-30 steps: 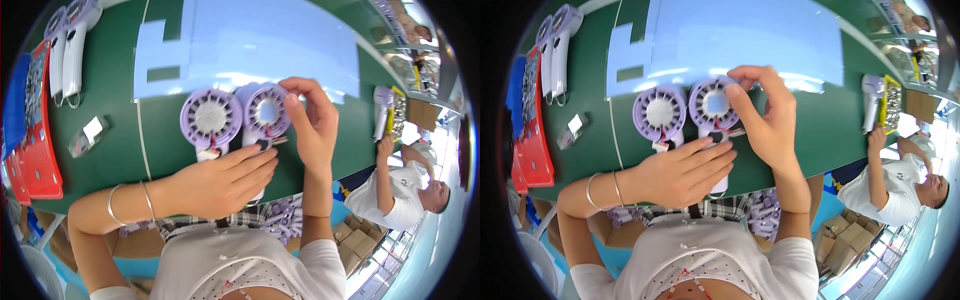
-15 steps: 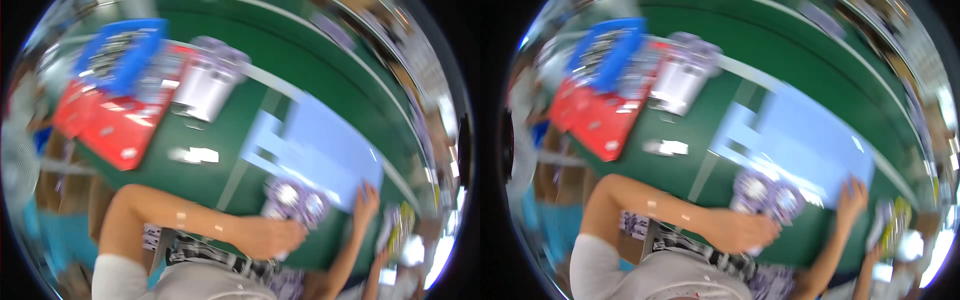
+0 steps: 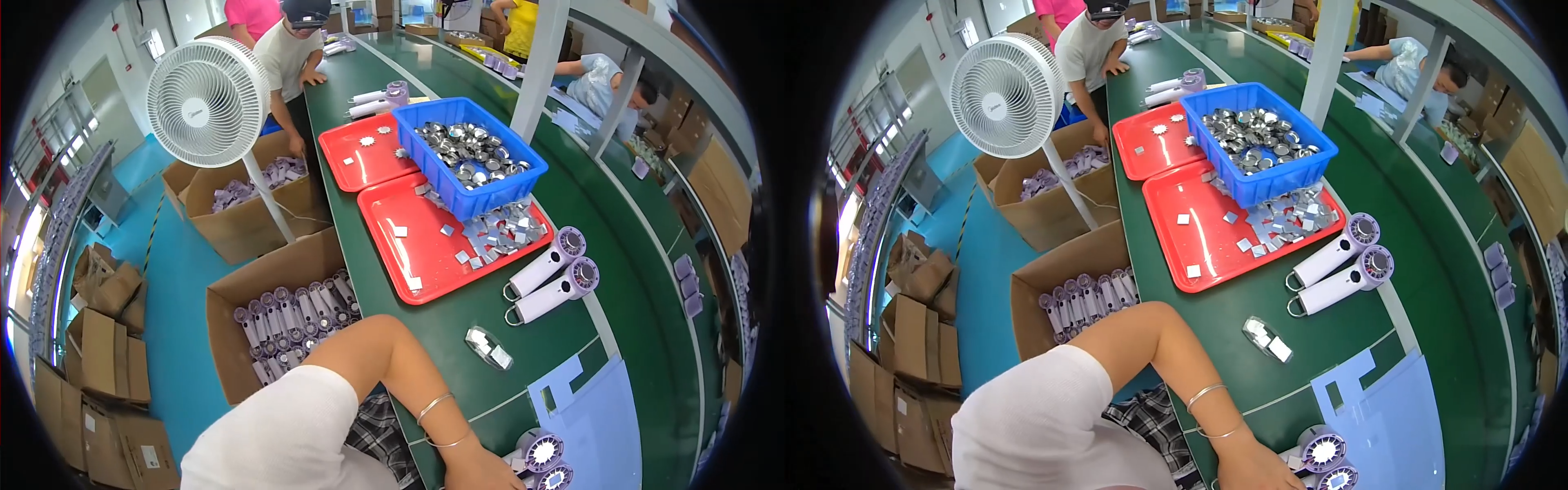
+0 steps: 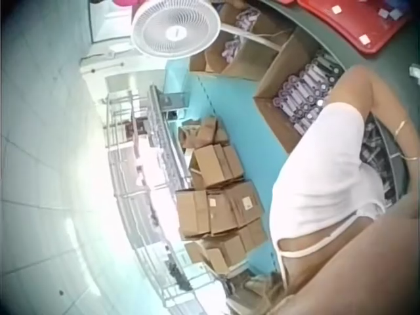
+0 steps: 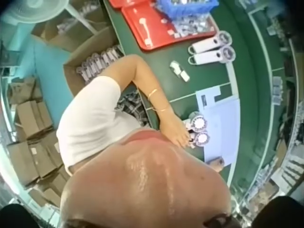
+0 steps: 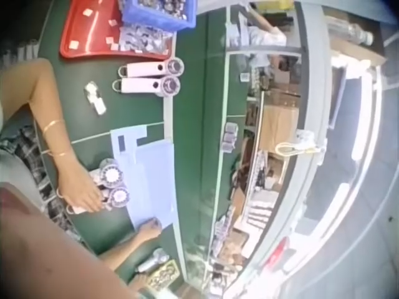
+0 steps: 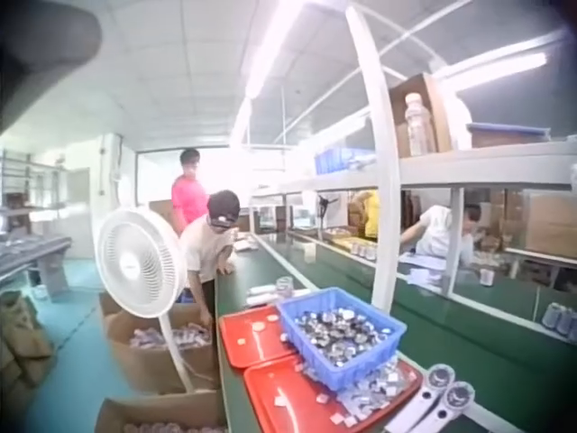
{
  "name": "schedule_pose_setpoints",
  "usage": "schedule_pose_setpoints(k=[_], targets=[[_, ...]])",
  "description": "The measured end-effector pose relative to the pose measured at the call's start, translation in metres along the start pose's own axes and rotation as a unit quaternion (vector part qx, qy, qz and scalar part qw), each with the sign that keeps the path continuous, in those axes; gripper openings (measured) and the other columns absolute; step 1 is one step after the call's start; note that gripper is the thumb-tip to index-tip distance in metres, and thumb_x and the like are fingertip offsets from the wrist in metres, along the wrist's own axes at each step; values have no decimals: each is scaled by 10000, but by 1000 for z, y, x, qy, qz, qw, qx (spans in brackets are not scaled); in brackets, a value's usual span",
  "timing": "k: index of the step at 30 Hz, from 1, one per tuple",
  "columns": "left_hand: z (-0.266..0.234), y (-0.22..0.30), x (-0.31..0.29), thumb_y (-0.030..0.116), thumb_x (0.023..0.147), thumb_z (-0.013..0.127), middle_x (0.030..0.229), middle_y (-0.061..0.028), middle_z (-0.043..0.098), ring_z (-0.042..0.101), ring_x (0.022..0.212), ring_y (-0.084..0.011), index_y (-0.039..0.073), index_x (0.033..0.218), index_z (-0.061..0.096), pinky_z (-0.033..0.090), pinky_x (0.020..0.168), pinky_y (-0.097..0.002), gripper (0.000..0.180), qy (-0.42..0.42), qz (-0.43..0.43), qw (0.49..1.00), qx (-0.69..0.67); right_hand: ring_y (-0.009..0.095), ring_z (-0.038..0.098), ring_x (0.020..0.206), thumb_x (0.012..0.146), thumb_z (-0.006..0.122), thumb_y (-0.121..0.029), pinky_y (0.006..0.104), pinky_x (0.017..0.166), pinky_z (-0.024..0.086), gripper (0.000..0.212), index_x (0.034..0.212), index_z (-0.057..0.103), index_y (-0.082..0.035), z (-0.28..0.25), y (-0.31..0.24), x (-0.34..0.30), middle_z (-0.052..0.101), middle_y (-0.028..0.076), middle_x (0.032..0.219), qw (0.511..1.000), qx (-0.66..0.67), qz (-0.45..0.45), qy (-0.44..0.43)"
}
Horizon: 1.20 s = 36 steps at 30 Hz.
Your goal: The person assembles small portable hand fans by hand, inserting electronic components and fan blades into plastic housings.
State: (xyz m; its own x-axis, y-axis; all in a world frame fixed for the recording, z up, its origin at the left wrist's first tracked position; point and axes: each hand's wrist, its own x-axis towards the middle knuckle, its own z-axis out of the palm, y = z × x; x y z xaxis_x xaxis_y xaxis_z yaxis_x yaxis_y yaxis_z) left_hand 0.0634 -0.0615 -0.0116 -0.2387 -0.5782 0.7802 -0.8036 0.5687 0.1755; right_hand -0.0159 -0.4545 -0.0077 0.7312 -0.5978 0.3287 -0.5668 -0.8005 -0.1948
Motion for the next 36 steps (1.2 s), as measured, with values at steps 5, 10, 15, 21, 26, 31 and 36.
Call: schedule_pose_setpoints(k=[5,10,15,21,26,31,36], targets=[[-6,1,0,223,989,478,1126,-264,607,574,1141,-405,-87,1089,604,430,968,-513,350,-57,-21,998,10,401,662,788,926,607,-162,488,752,526,213,961,716,17,-12,-36,-15,702,220,875,987,-80,-133,44],[1,0,-5,258,972,502,1176,-283,603,566,1170,-418,-110,1137,590,419,1025,-526,413,-34,-25,999,-15,409,646,831,943,606,-221,493,767,511,257,985,716,7,-7,-37,-24,686,221,910,988,-72,-114,77],[2,0,-1,265,960,520,1206,-275,597,556,1195,-412,-110,1173,583,404,1057,-519,436,-51,-31,998,-18,410,641,836,957,579,-220,475,781,511,272,1020,710,11,-8,-28,-37,687,227,939,984,-70,-144,76],[-1,2,-5,270,945,540,1218,-267,597,556,1194,-405,-108,1186,581,404,1060,-510,450,-62,-48,997,3,414,651,799,936,587,-197,488,735,510,263,982,718,27,-4,-36,-38,696,244,903,988,-24,-141,66],[-4,2,-1,240,937,543,1152,-245,598,559,1177,-395,-69,1069,604,421,1017,-503,341,-31,-23,999,10,394,671,777,877,679,-228,466,729,530,266,922,742,27,-18,-39,-33,720,223,899,997,-6,-59,50],[6,0,-4,246,960,514,1082,-229,595,567,1135,-396,-52,1041,604,422,1002,-504,321,6,-11,1000,6,373,672,857,890,698,-290,439,799,535,331,964,731,30,-7,-7,-7,713,225,985,999,12,-31,-22],[11,-6,-5,275,977,499,1138,-248,597,573,1095,-398,-53,1107,605,433,954,-521,369,10,10,1000,5,463,617,820,889,593,-154,531,767,496,243,873,663,78,60,64,46,653,276,856,665,360,-596,271]])
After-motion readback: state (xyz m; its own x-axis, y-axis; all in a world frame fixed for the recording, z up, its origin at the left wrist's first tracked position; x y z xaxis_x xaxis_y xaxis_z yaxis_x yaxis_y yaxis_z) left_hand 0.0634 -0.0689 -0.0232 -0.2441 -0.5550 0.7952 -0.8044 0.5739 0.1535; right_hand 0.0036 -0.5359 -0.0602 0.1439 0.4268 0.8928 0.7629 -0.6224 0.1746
